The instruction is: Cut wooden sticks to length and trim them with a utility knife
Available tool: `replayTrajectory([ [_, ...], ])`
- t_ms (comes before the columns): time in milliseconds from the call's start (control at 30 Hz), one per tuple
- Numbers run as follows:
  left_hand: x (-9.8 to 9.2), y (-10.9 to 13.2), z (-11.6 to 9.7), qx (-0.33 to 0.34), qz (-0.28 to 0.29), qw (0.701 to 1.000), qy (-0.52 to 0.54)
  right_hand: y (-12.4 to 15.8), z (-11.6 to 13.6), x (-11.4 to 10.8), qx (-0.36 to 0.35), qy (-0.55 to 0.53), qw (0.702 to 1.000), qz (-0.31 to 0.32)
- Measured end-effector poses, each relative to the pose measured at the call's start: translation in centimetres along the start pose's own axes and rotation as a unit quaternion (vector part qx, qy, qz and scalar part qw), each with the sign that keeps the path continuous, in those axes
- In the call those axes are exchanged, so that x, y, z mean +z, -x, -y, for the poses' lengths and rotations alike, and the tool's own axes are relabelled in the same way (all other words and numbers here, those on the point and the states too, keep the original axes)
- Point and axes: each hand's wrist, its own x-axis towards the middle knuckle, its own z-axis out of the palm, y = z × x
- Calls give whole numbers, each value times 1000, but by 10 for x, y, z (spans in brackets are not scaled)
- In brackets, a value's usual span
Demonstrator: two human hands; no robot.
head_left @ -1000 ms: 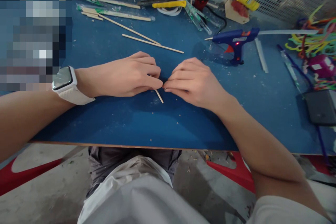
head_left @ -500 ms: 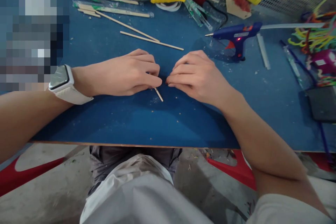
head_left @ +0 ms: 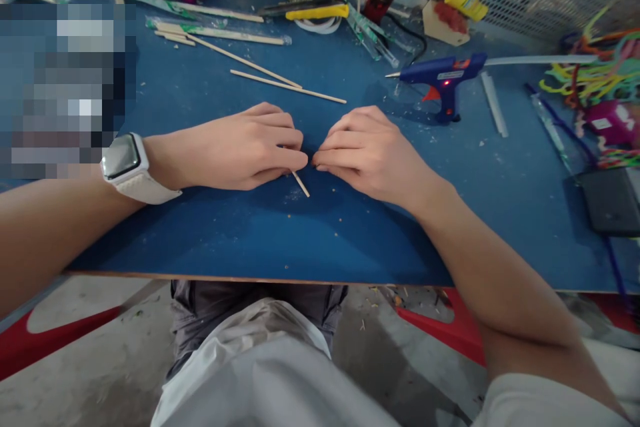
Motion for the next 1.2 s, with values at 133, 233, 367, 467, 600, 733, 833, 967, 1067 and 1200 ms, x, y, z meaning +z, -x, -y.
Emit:
replayTrajectory([
  [133,2,0,-2,-22,-22,999,17,-1,1,1,17,-9,1000,12],
  [233,2,0,-2,-25,-22,999,30,-1,0,3,2,-11,1000,5],
  [367,-1,2,1,-14,-5,1000,-12,-1,-2,6,-15,-7,1000,1],
  [467,-10,3,4,-26,-17,997,-67,-1,-3,7,-19,1,1000,-1],
  [600,-27,13,7,-39,-33,990,-128,-2,-5,9,-19,-7,1000,-1],
  [733,-39,50,6,-130,-42,984,-111,-4,-8,12,-13,-17,1000,9],
  [833,-44,98,8,-254,-107,957,-85,-4,-9,13,-7,-19,1000,13],
  [967,-43,163,15,-395,-119,904,-113,-6,-8,12,4,-19,1000,25],
  [1067,-34,191,22,-428,-128,887,-120,-7,-7,11,9,-24,999,35],
  [1200,-22,199,33,-425,-192,872,-148,-8,-7,11,12,-31,999,40],
])
